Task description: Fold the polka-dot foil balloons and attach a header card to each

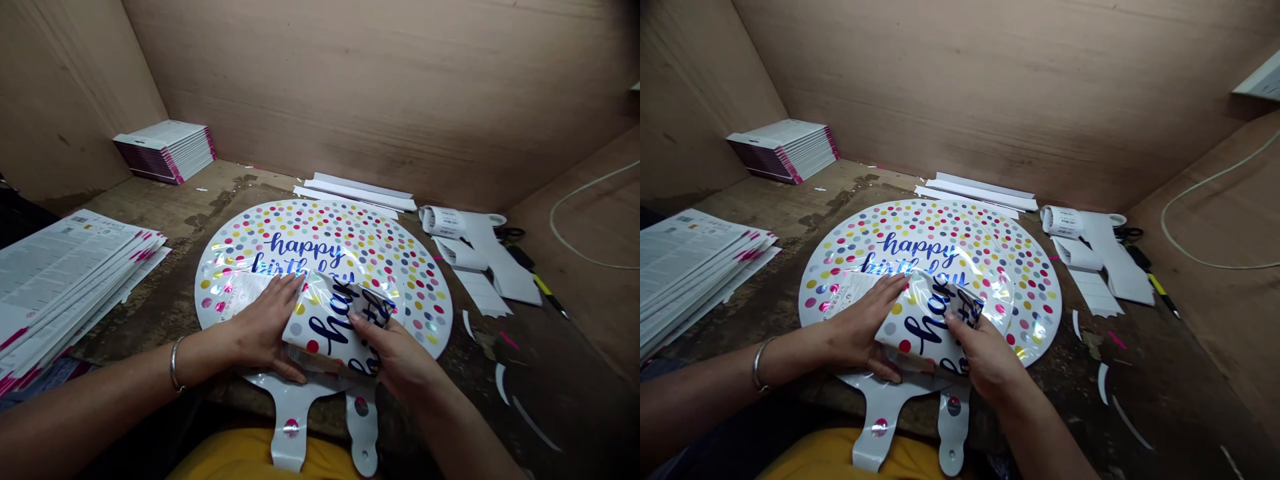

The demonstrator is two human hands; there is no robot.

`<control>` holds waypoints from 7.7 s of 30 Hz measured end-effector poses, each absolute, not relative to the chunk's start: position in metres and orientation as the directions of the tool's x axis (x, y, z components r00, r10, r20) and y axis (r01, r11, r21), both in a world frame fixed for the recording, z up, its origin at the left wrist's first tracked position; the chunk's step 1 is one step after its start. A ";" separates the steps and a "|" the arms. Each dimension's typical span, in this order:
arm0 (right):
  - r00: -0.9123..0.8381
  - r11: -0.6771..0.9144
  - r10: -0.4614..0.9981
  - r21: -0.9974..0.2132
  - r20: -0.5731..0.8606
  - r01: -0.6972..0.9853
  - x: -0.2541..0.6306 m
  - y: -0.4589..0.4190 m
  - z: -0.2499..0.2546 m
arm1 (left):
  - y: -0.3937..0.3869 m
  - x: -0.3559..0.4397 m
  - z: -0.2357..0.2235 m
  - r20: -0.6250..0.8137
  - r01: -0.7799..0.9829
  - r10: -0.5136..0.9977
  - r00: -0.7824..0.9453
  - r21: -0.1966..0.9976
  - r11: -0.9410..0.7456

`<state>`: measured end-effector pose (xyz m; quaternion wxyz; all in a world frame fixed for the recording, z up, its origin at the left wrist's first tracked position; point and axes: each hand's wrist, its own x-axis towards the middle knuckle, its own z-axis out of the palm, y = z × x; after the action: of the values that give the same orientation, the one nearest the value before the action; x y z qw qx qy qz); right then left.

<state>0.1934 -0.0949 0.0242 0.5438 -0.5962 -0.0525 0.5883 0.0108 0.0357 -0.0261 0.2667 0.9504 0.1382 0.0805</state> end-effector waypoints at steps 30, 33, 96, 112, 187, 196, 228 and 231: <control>0.392 -0.516 0.779 -0.856 -0.489 -0.042 0.234 -0.104 0.025 | 0.037 0.019 -0.007 -0.002 0.312 0.344 0.939 0.423 -0.851; 0.362 -0.598 0.771 -0.792 -0.524 0.127 0.227 -0.101 0.017 | 0.035 0.021 -0.006 0.001 0.287 0.317 0.948 0.425 -0.859; -0.180 0.270 0.960 -0.530 0.215 0.804 0.181 -0.093 -0.010 | 0.021 -0.001 -0.018 0.068 0.318 0.417 0.906 0.538 -0.780; -0.395 0.348 0.919 -0.486 0.007 0.802 0.195 -0.073 0.003 | 0.026 0.001 -0.015 0.075 0.283 0.375 0.924 0.526 -0.802; 0.488 -0.398 0.843 -0.351 0.225 0.848 0.193 -0.091 -0.002 | 0.013 0.015 -0.008 0.056 0.559 0.681 0.731 0.523 -0.643; 0.567 -0.244 0.782 -0.964 -0.258 -0.102 0.206 -0.096 0.008 | 0.004 0.018 -0.004 -0.104 0.279 0.782 0.614 0.956 -0.091; -0.030 0.222 0.892 -0.381 0.451 0.898 0.180 -0.119 0.030 | -0.036 0.034 -0.006 -0.151 -0.246 0.752 0.641 0.888 0.388; 0.045 0.202 0.896 -0.496 0.442 0.844 0.179 -0.121 0.031 | -0.036 0.035 -0.003 -0.188 -0.249 0.735 0.651 0.862 0.442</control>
<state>0.1793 -0.1214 0.0311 0.3536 -0.6305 -0.6900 0.0365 0.0350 -0.0358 -0.0032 0.8006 0.4298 0.2826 0.3073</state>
